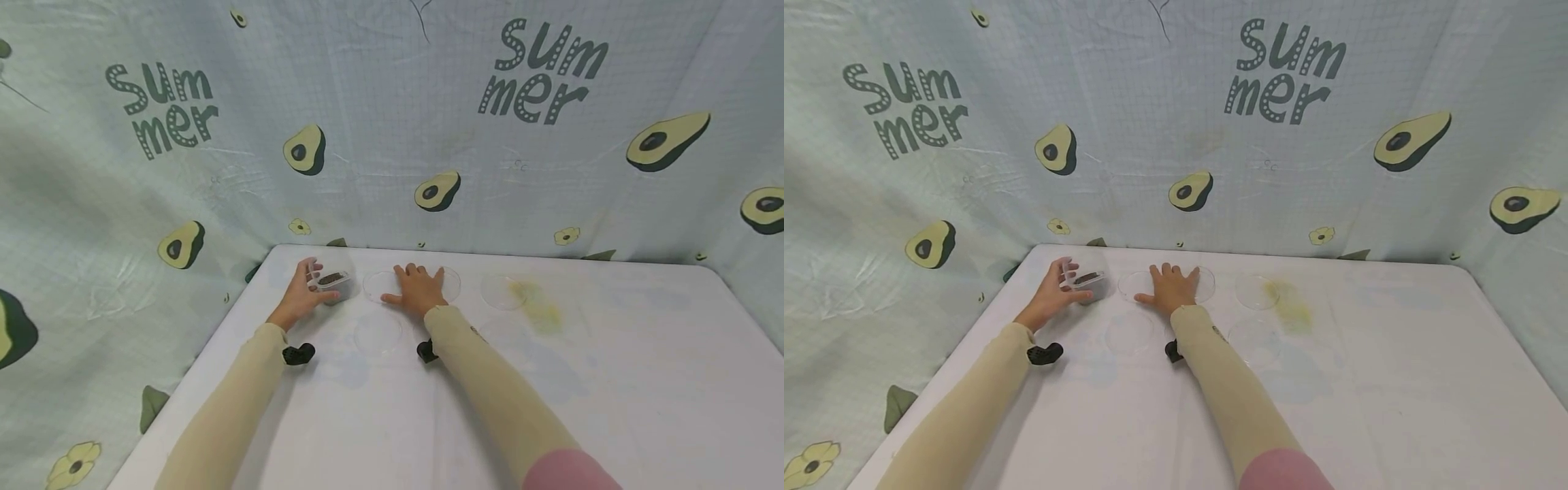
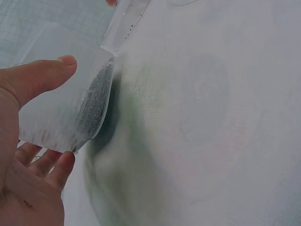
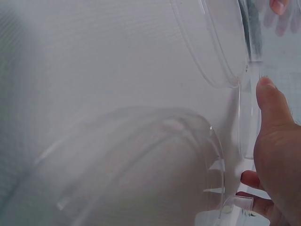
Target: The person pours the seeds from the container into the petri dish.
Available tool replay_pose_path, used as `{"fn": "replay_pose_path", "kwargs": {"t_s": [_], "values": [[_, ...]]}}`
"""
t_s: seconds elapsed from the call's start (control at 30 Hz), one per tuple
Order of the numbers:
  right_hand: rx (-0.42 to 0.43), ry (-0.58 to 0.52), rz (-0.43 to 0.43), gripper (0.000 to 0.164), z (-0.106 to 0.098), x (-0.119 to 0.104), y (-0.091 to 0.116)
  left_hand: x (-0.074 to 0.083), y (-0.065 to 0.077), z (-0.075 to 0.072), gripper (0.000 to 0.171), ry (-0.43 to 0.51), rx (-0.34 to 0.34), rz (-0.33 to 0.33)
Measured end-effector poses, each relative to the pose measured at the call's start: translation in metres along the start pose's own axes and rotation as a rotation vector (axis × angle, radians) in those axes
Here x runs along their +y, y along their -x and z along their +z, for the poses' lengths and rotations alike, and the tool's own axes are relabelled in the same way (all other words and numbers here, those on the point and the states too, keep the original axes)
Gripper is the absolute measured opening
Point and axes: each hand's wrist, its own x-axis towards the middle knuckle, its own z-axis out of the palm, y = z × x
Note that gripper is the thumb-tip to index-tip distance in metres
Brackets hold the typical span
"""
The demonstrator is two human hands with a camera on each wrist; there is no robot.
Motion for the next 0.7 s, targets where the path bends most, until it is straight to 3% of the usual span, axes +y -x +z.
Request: {"fn": "replay_pose_path", "kwargs": {"t_s": [0.7], "values": [[-0.009, 0.038, 0.001, 0.084, -0.0044, -0.0019, -0.0012, 0.0083, 0.0017, 0.0005, 0.096, -0.088, 0.004, 0.024]]}}
